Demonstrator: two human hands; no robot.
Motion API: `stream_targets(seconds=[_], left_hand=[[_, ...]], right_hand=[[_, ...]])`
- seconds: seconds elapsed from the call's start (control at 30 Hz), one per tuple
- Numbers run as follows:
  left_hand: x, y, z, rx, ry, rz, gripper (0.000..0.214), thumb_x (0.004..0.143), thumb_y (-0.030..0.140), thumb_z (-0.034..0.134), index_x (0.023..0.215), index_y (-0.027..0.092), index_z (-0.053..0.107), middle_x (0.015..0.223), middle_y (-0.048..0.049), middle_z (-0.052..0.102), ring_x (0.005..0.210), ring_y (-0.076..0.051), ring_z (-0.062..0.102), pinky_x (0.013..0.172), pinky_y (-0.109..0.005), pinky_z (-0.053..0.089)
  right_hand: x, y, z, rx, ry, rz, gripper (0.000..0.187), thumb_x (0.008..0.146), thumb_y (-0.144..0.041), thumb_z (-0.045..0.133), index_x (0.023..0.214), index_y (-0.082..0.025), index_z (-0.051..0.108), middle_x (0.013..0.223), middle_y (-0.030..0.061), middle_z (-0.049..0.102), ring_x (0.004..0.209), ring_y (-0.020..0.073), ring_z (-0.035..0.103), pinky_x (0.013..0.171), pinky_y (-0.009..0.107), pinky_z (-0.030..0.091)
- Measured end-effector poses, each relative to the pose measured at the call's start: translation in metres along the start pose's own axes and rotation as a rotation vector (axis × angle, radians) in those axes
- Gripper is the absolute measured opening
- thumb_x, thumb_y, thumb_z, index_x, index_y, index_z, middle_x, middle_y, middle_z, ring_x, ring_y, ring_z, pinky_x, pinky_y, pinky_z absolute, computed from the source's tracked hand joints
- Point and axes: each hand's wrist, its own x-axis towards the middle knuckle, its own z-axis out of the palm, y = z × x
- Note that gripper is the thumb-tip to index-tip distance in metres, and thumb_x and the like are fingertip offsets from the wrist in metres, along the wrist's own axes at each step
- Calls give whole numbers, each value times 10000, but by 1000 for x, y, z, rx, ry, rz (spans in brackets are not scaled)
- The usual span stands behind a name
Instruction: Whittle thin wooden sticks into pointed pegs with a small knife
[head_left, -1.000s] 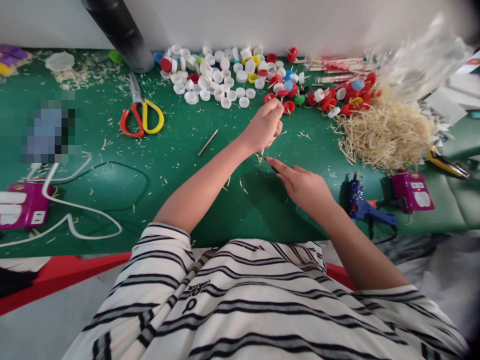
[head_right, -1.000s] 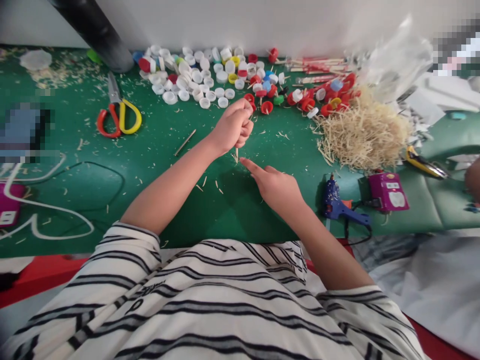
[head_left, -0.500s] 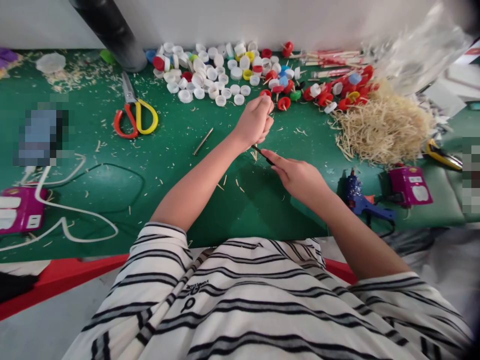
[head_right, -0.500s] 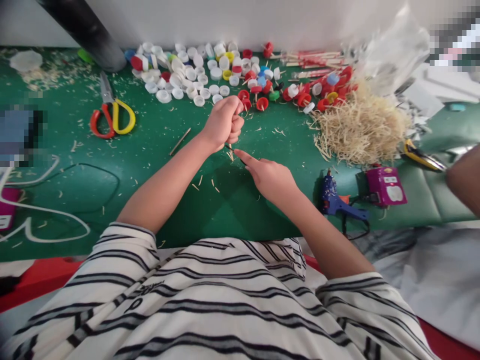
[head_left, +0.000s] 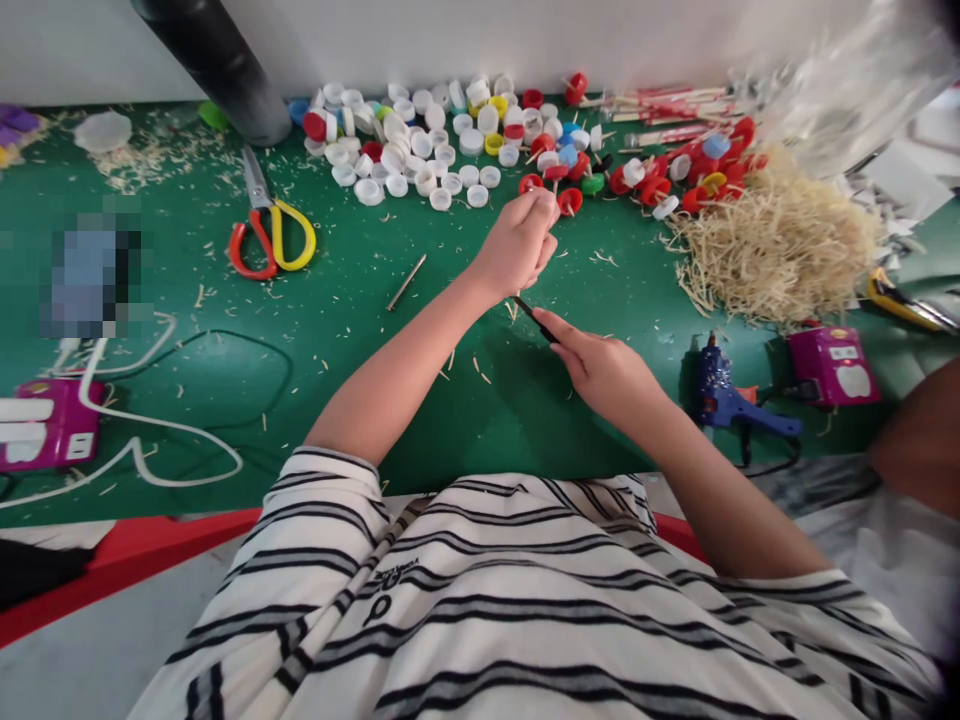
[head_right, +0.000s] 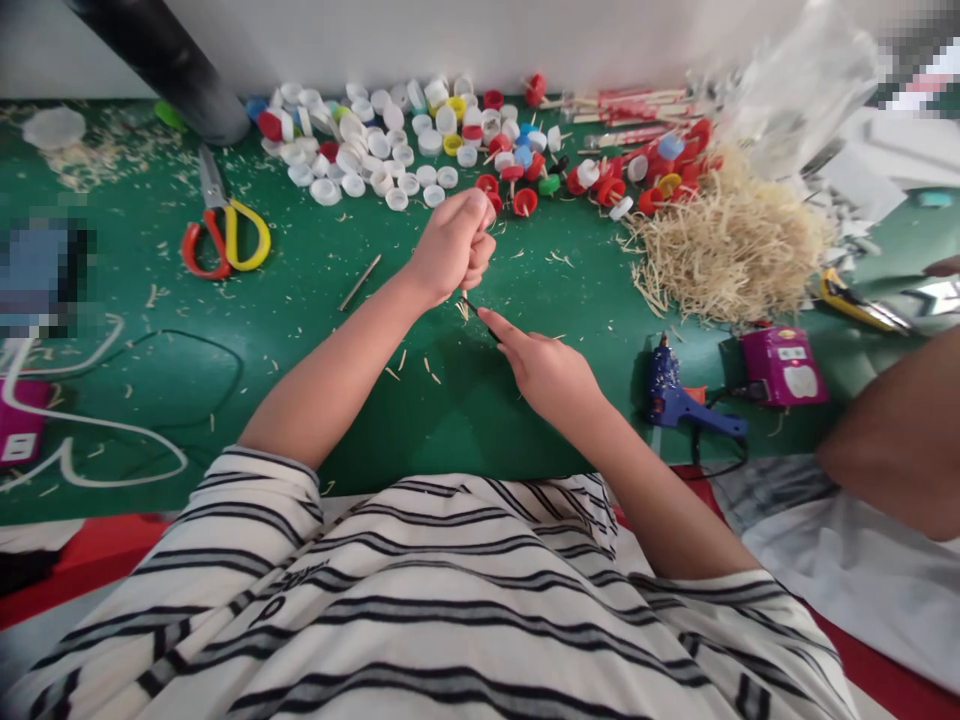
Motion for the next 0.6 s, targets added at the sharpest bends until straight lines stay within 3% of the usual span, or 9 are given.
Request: stream_targets(seconds=[0.3, 0.43, 0.6], left_hand=[[-4, 2, 7, 85, -85, 30, 228, 1082, 331, 284, 998, 178, 431, 694, 65, 336, 481, 13, 216, 524, -192, 136], [-2, -1, 6, 141, -103, 75, 211, 1079, 332, 356, 997, 167, 459, 660, 67, 317, 487, -10, 231, 510, -210, 181], [2, -4, -3, 120, -92, 47, 232, 1080, 372, 333, 997, 202, 469, 574, 92, 271, 421, -34, 162, 465, -224, 131]], right_hand=[[-3, -11, -9, -26, -10, 26, 586, 1068, -304, 338, 1653, -333, 356, 1044, 58, 780, 795, 230, 681, 656, 293, 407], [4, -22, -22, -116, -55, 62, 589, 1068, -302, 324, 1655, -341, 350, 1044, 75, 781, 754, 223, 671, 626, 285, 376], [12, -28, -26, -158, -80, 78, 588, 1073, -331, 312, 1659, -371, 330, 1044, 74, 781, 764, 235, 675, 611, 287, 360]])
